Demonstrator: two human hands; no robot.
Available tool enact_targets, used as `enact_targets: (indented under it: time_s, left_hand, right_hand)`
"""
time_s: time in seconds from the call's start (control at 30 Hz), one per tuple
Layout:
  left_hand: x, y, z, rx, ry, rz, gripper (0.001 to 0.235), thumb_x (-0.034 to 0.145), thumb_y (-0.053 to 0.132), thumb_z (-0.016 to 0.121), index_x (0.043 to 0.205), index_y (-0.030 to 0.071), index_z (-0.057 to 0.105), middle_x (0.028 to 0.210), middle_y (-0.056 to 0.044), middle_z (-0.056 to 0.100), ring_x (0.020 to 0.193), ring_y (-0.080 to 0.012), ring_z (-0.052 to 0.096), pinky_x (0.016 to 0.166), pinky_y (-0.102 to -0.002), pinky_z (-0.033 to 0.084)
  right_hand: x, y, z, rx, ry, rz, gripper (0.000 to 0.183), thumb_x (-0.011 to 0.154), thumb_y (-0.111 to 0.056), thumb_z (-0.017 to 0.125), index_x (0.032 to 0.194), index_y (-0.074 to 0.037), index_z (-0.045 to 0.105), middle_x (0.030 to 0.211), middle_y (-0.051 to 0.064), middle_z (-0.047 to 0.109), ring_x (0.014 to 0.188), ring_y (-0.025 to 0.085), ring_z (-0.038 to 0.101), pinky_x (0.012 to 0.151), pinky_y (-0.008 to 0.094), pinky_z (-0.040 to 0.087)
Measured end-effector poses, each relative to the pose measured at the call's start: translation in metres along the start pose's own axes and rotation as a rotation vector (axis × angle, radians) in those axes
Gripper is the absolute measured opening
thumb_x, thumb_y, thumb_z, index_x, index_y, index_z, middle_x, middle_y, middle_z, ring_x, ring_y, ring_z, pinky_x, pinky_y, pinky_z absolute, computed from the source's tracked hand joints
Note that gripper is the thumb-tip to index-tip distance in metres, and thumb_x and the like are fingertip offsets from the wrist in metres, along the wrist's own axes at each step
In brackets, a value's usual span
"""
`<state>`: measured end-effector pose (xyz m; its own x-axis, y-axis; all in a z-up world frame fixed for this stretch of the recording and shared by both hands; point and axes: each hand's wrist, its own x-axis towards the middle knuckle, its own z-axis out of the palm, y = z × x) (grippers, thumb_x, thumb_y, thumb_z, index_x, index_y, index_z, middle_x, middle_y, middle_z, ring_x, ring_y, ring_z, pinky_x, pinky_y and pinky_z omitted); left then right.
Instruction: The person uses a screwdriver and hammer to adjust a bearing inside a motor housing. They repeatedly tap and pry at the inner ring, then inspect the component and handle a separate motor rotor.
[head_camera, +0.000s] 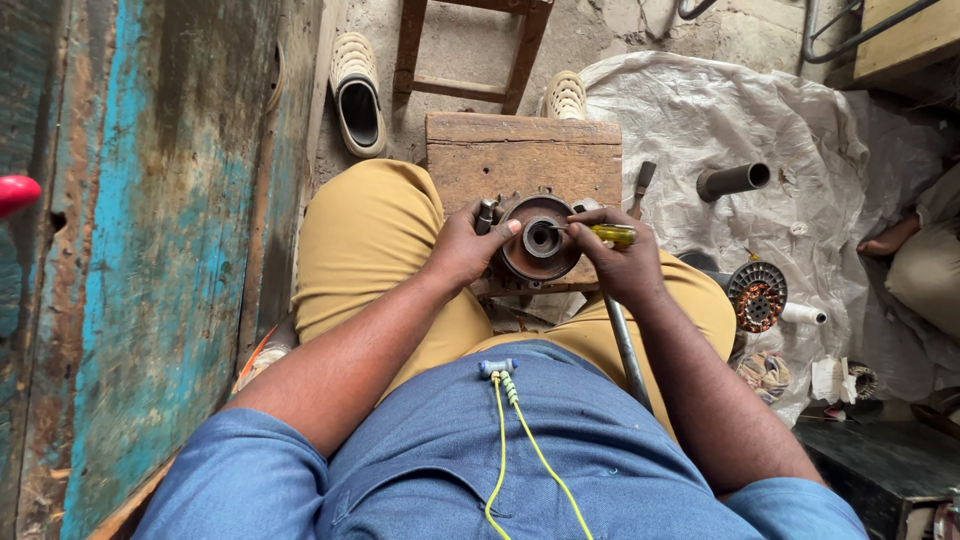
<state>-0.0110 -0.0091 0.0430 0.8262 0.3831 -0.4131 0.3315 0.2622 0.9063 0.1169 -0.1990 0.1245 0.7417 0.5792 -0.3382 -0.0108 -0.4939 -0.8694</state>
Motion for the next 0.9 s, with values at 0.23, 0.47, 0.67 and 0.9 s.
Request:
enact_targets:
  time_s: [0.23,0.47,0.67,0.9]
  left_hand:
    - [0.0008,-0.0039,-0.0011,-0.031,0.004,-0.002,0.036,0.089,0.032,0.08,0.108,0.004,0.067,0.093,-0.004,0.074,0.084,-0.0108,0.067,0.077,-0.029,0.056]
    - [-0.0006,-0.0003,-0.0014,0.008,0.012,0.0,0.036,0.088,0.031,0.08,0.109,0.004,0.066,0.093,-0.002,0.074,0.085,-0.0103,0.068,0.077,-0.028,0.056]
    - [-0.0008,0.0037,0.0002,-0.02,-0.003,-0.057,0.037,0.088,0.031,0.08,0.109,0.003,0.067,0.092,-0.006,0.072,0.083,-0.0128,0.066,0.076,-0.031,0.057]
    - [0.0001,-0.0032,-0.0018,-0.031,-0.007,-0.005,0.036,0.088,0.032,0.08,0.108,0.006,0.067,0.092,-0.001,0.074,0.083,-0.0094,0.067,0.076,-0.027,0.056]
  right_hand:
    - [-0.0002,-0.0029,0.0029,-0.109,-0.018,-0.03,0.016,0.098,-0.015,0.072,0.11,-0.005,0.073,0.092,0.006,0.076,0.085,0.01,0.073,0.076,0.025,0.061]
    - [0.0043,-0.0089,-0.0014,-0.149,-0.021,-0.06,0.017,0.097,-0.017,0.073,0.11,-0.005,0.074,0.092,0.006,0.077,0.085,0.011,0.074,0.077,0.027,0.061]
    - [0.0029,-0.0086,-0.0028,-0.125,-0.054,-0.013,0.018,0.096,-0.016,0.073,0.111,-0.005,0.074,0.093,0.006,0.077,0.085,0.011,0.073,0.077,0.027,0.061]
    - [0.004,-0.0079,0.0013,-0.116,-0.057,-0.013,0.017,0.096,-0.016,0.073,0.11,-0.006,0.074,0.093,0.005,0.076,0.086,0.011,0.073,0.077,0.025,0.061]
